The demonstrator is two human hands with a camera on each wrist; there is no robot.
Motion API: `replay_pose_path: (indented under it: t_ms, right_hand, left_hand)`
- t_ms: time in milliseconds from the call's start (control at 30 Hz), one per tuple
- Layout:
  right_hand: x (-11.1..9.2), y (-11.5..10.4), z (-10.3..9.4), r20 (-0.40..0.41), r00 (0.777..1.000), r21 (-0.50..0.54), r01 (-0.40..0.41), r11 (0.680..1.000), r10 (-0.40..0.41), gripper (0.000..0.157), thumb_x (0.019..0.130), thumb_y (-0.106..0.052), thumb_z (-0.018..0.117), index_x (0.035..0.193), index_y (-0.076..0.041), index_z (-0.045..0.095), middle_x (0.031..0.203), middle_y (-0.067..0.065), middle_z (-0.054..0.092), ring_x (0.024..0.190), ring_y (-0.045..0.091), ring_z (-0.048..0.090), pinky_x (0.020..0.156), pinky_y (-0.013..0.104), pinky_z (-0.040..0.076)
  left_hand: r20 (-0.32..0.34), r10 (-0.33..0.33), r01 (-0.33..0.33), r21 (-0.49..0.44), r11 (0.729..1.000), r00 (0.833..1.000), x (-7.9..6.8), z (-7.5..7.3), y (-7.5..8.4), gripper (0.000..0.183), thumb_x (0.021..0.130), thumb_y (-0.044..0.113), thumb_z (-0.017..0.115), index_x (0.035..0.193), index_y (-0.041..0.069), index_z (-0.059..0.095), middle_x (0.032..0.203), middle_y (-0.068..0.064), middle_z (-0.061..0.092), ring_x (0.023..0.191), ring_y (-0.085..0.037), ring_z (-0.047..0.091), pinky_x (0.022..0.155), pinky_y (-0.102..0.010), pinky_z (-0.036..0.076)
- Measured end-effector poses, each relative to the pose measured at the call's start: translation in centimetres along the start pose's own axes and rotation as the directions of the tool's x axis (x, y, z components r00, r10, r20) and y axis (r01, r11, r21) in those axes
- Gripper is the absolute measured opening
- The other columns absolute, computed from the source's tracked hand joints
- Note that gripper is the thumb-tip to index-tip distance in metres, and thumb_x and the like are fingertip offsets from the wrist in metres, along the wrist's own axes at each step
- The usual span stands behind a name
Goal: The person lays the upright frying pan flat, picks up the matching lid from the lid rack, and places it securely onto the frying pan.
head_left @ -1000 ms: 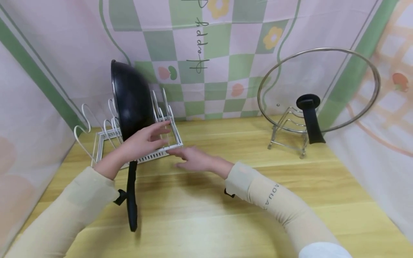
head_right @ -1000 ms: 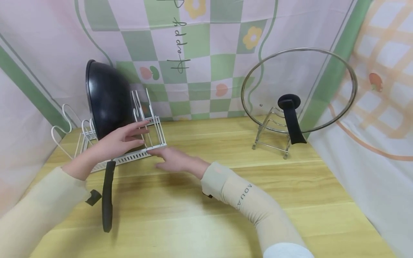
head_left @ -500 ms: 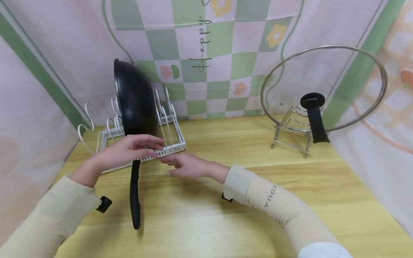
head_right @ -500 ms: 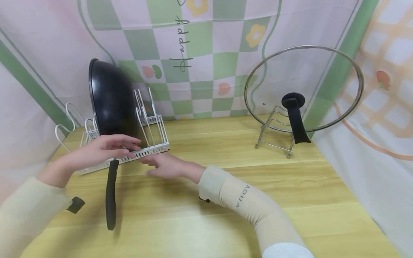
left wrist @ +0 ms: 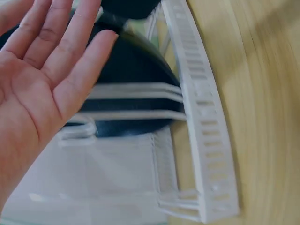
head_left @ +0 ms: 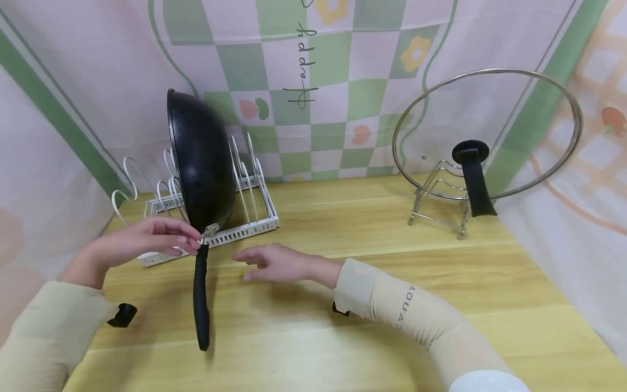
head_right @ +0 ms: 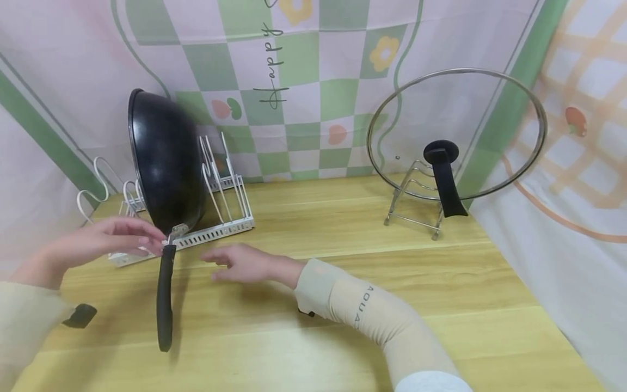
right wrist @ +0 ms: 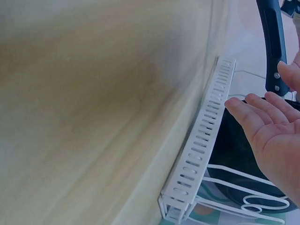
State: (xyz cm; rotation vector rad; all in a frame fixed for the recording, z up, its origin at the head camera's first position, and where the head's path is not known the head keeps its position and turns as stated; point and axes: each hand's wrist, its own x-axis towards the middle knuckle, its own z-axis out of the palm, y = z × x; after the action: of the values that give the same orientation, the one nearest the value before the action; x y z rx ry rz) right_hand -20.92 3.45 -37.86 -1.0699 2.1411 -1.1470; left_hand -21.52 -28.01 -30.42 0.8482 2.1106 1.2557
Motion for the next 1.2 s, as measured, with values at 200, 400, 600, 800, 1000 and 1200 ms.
replay_pose_path:
  t_ms: [200, 400, 600, 800, 1000, 1200]
  right_hand:
    - [-0.1, -0.1, 0.4, 0.013, 1.0, 0.017, -0.005, 1.0, 0.005, 0.053, 0.102, -0.012, 0.065, 0.151, -0.004, 0.047, 0.154, 0.011, 0.049, 0.138, 0.026, 0.049, 0.108, 0.022, 0.041]
    - [0.2, -0.1, 0.7, 0.005, 1.0, 0.09, 0.008, 0.996, -0.008, 0.05, 0.101, -0.008, 0.065, 0.148, 0.0, 0.049, 0.151, 0.015, 0.051, 0.137, 0.034, 0.05, 0.107, 0.025, 0.043]
    - [0.7, -0.4, 1.7, 0.025, 0.999, 0.186, 0.03, 0.982, -0.035, 0.048, 0.1, -0.005, 0.066, 0.144, 0.006, 0.052, 0.145, 0.023, 0.055, 0.131, 0.035, 0.056, 0.1, 0.021, 0.048]
    - [1.0, -0.7, 2.2, 0.043, 0.998, 0.244, 0.028, 0.969, -0.039, 0.047, 0.1, -0.003, 0.066, 0.143, 0.008, 0.052, 0.141, 0.023, 0.058, 0.13, 0.034, 0.057, 0.098, 0.021, 0.049]
    - [1.2, -0.7, 3.1, 0.089, 0.996, 0.297, -0.01, 0.955, -0.017, 0.049, 0.1, -0.003, 0.066, 0.145, 0.007, 0.05, 0.141, 0.025, 0.057, 0.127, 0.028, 0.06, 0.096, 0.02, 0.05]
    - [0.9, -1.2, 3.3, 0.089, 0.996, 0.277, -0.033, 0.96, 0.008, 0.049, 0.1, -0.006, 0.067, 0.145, 0.004, 0.052, 0.141, 0.021, 0.059, 0.124, 0.017, 0.062, 0.097, 0.02, 0.049]
  left_hand:
    - [-0.097, -0.007, -0.002, -0.097, 0.995, 0.995, -0.6, -0.1, -2.0, 0.023, 0.107, 0.001, 0.048, 0.123, 0.003, 0.065, 0.112, -0.009, 0.07, 0.105, -0.018, 0.069, 0.088, -0.034, 0.058]
    - [-0.171, -0.096, 0.077, -0.11, 0.991, 0.981, -0.4, 0.5, -3.2, 0.022, 0.108, 0.008, 0.049, 0.124, -0.003, 0.059, 0.111, -0.01, 0.069, 0.103, -0.018, 0.067, 0.086, -0.037, 0.059]
    - [-0.163, -0.233, 0.219, -0.102, 0.971, 0.959, -0.3, 1.3, -3.8, 0.045, 0.109, 0.024, 0.048, 0.137, -0.012, 0.048, 0.122, -0.019, 0.065, 0.11, -0.027, 0.065, 0.09, -0.05, 0.056]
    - [-0.143, -0.318, 0.297, -0.152, 0.943, 0.937, 0.5, 2.0, -4.2, 0.056, 0.108, 0.031, 0.05, 0.143, -0.012, 0.04, 0.128, -0.022, 0.059, 0.112, -0.033, 0.064, 0.091, -0.053, 0.056]
    - [-0.04, -0.319, 0.304, -0.215, 0.928, 0.947, 1.6, 2.3, -4.4, 0.055, 0.106, 0.029, 0.053, 0.136, -0.016, 0.048, 0.131, -0.021, 0.059, 0.111, -0.029, 0.064, 0.092, -0.052, 0.055]
    - [0.135, -0.224, 0.255, -0.29, 0.923, 0.965, 2.3, 2.6, -4.5, 0.038, 0.108, 0.024, 0.048, 0.125, -0.006, 0.065, 0.122, -0.012, 0.067, 0.114, -0.027, 0.064, 0.094, -0.05, 0.054]
